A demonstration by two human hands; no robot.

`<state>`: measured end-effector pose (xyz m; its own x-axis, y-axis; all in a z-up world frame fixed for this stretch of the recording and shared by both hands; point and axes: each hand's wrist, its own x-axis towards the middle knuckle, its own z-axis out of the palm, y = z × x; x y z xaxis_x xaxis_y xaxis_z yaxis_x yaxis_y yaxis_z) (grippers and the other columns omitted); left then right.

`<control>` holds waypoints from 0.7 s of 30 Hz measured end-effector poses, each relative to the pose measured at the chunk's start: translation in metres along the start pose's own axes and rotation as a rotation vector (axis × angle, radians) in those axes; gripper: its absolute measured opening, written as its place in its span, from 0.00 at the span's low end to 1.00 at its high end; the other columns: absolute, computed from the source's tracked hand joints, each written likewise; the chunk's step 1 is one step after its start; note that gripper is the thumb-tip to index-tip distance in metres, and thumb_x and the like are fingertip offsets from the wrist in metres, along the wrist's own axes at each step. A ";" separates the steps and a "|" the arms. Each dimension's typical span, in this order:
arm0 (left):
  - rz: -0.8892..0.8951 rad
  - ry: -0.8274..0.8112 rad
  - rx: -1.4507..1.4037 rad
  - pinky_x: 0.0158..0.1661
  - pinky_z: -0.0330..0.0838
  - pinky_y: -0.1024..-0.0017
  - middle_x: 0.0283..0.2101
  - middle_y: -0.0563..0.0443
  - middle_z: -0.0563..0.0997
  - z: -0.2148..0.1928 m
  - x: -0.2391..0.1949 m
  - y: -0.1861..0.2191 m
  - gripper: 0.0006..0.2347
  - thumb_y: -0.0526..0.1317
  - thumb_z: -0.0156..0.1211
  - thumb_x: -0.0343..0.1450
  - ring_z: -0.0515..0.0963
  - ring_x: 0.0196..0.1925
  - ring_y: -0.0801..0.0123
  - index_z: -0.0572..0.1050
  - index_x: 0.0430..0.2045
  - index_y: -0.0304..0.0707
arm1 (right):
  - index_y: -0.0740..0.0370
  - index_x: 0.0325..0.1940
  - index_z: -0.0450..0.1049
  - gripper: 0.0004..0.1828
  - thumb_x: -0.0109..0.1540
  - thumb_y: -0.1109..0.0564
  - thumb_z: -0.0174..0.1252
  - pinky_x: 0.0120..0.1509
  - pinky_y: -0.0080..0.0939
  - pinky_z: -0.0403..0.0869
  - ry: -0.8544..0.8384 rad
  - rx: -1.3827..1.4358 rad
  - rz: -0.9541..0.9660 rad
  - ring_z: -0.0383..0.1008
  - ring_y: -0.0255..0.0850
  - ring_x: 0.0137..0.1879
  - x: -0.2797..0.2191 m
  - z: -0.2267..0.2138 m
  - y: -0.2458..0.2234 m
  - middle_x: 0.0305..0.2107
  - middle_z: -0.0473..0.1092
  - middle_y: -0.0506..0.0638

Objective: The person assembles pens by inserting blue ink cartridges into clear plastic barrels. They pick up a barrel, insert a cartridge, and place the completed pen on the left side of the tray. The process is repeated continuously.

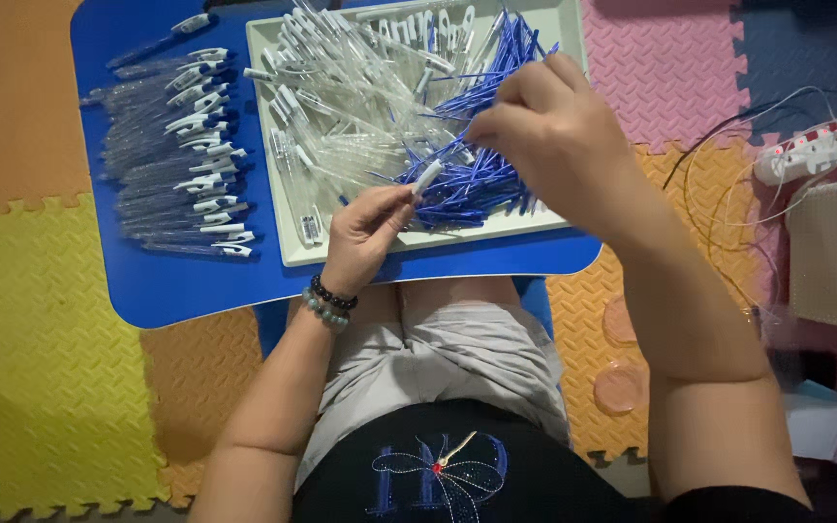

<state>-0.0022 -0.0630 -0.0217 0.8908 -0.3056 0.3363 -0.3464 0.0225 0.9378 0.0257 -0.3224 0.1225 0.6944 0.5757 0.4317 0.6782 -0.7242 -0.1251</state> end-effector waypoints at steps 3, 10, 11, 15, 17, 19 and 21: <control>-0.004 -0.004 -0.004 0.55 0.80 0.69 0.48 0.44 0.83 -0.001 -0.002 -0.006 0.09 0.31 0.61 0.75 0.82 0.52 0.62 0.78 0.49 0.35 | 0.65 0.49 0.81 0.12 0.63 0.63 0.74 0.45 0.42 0.75 -0.122 0.392 0.130 0.77 0.45 0.42 0.017 -0.013 -0.001 0.37 0.76 0.54; -0.063 -0.009 -0.022 0.53 0.82 0.68 0.49 0.44 0.83 -0.001 -0.001 -0.003 0.09 0.32 0.60 0.76 0.82 0.53 0.63 0.78 0.50 0.35 | 0.60 0.44 0.77 0.02 0.69 0.61 0.64 0.46 0.36 0.74 -0.084 0.663 0.528 0.74 0.38 0.43 0.025 0.010 -0.015 0.37 0.75 0.48; -0.059 -0.004 -0.044 0.51 0.83 0.69 0.49 0.44 0.83 -0.001 -0.002 -0.004 0.09 0.32 0.60 0.76 0.82 0.53 0.63 0.78 0.50 0.36 | 0.61 0.45 0.76 0.03 0.70 0.61 0.64 0.44 0.36 0.73 -0.051 0.691 0.518 0.74 0.37 0.41 0.023 0.016 -0.015 0.36 0.75 0.48; -0.088 0.000 -0.097 0.48 0.84 0.71 0.48 0.44 0.82 -0.001 -0.001 0.002 0.09 0.33 0.57 0.77 0.82 0.51 0.64 0.77 0.50 0.34 | 0.57 0.59 0.66 0.18 0.69 0.58 0.64 0.45 0.40 0.73 0.007 0.736 0.607 0.76 0.39 0.38 0.020 0.020 -0.028 0.30 0.75 0.49; -0.074 -0.005 -0.066 0.50 0.82 0.70 0.48 0.46 0.83 -0.002 -0.001 0.000 0.09 0.33 0.57 0.77 0.82 0.51 0.65 0.77 0.51 0.36 | 0.57 0.61 0.66 0.17 0.70 0.59 0.64 0.45 0.38 0.74 0.057 0.691 0.521 0.77 0.37 0.38 0.014 0.031 -0.028 0.31 0.76 0.49; -0.065 -0.012 -0.037 0.52 0.79 0.70 0.48 0.47 0.83 0.000 -0.001 0.000 0.09 0.33 0.58 0.77 0.82 0.51 0.66 0.77 0.51 0.37 | 0.56 0.62 0.67 0.17 0.71 0.61 0.63 0.44 0.35 0.76 0.102 0.647 0.438 0.77 0.36 0.37 0.008 0.043 -0.029 0.32 0.77 0.50; -0.134 0.113 -0.135 0.36 0.81 0.70 0.41 0.43 0.84 0.005 0.001 0.001 0.09 0.29 0.64 0.74 0.81 0.37 0.73 0.81 0.48 0.34 | 0.58 0.54 0.76 0.08 0.70 0.60 0.63 0.36 0.36 0.78 0.222 0.616 0.426 0.82 0.43 0.33 0.008 0.054 -0.030 0.30 0.80 0.52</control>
<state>-0.0029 -0.0683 -0.0212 0.9560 -0.2064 0.2087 -0.1872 0.1187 0.9751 0.0235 -0.2754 0.0819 0.9046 0.1584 0.3957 0.4202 -0.4868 -0.7658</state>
